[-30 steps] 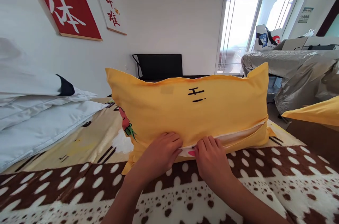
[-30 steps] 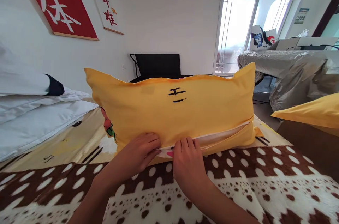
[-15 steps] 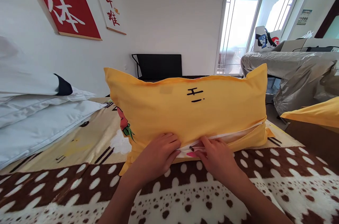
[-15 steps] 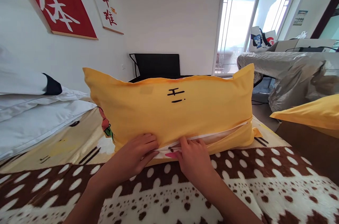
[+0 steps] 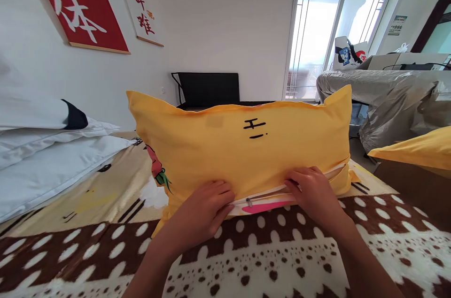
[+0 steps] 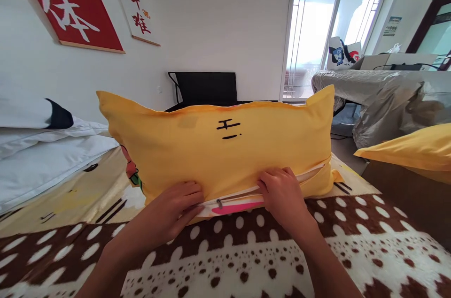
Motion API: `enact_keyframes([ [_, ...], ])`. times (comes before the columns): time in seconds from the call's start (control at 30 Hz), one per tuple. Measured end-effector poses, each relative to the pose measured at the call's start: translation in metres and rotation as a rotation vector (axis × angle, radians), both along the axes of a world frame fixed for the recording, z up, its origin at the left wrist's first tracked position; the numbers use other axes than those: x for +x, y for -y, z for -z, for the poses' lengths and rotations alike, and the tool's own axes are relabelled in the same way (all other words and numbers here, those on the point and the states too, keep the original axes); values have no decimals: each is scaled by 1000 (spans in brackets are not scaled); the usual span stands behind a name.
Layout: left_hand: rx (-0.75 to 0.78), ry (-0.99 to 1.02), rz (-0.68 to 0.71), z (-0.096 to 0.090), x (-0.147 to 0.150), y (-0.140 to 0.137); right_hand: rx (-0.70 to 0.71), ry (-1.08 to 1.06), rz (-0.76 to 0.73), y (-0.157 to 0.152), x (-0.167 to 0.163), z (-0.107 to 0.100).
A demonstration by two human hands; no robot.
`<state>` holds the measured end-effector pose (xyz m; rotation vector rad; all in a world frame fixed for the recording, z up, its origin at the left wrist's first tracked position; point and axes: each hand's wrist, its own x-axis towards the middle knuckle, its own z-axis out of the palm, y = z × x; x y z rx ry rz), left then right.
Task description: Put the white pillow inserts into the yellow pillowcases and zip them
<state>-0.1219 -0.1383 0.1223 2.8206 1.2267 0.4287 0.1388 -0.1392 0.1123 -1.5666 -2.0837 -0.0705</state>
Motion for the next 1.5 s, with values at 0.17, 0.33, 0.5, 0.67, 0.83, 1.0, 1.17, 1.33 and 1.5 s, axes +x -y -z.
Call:
enact_keyframes([
  [0.17,-12,11,-17,2,-2,-2,17,-35,-73,3,5,-2],
  [0.33,-13,19,-27,4,-5,-3,-64,51,-174,1,20,-1],
  [0.5,-14,12,-33,4,-4,-3,-102,140,-159,-5,29,3],
  [0.67,9,-9,-42,5,-4,-4,-111,176,-203,-3,28,1],
  [0.83,-3,-6,-44,7,-7,-6,92,200,-137,-6,26,1],
  [1.0,-12,-9,-38,5,-5,-4,154,178,-189,-17,26,8],
  [1.17,31,11,-21,4,-4,-4,166,133,-190,-23,25,10],
  [1.33,113,0,-29,6,-5,-6,119,18,-192,-25,22,10],
  [1.5,252,-35,-77,11,1,-8,110,-3,-259,-26,23,10],
])
